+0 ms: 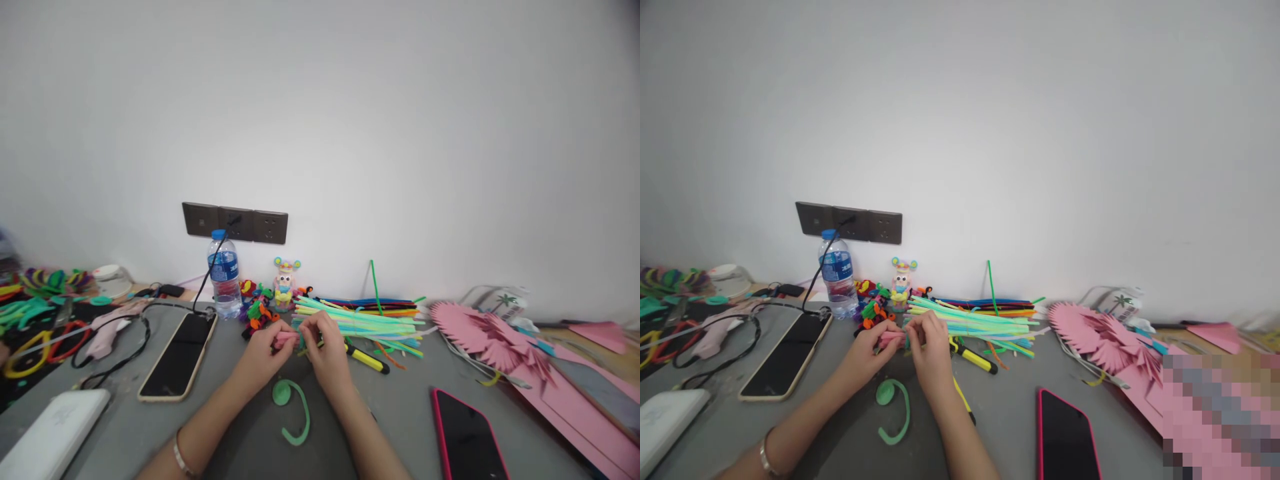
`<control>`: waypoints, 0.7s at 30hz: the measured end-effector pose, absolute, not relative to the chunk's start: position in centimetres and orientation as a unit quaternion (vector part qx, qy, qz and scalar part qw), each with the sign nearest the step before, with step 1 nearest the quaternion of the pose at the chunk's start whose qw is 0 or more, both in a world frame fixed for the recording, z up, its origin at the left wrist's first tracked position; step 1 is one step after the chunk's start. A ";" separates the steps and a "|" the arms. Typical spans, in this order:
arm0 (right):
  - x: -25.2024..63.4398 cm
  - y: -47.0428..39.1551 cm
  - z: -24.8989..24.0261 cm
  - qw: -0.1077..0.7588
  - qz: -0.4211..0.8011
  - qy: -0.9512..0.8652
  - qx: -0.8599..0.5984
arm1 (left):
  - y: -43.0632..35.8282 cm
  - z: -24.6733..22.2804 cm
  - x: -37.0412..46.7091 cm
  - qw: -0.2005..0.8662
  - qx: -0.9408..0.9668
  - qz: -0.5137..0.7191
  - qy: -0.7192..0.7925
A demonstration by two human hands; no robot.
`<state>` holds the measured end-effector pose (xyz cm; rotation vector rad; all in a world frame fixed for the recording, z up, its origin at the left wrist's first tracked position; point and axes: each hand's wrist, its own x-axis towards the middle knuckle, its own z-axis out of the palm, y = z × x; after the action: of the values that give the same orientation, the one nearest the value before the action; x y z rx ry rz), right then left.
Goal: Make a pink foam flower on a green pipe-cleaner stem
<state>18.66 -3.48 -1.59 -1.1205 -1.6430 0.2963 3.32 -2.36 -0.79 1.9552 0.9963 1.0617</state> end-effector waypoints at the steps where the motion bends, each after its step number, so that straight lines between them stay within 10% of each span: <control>1: 18.6 -3.5 -1.5 0.533 0.122 -0.693 -0.470 | -2.3 -0.8 3.3 0.347 0.751 0.408 0.386; 21: 18.6 -3.7 -1.1 0.546 0.054 -0.719 -0.426 | -2.1 -1.7 3.6 0.417 0.675 0.461 0.398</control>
<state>18.57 -3.75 -1.07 -1.0105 -1.7057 0.1272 3.61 -2.12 -1.66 1.6942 0.9990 1.1564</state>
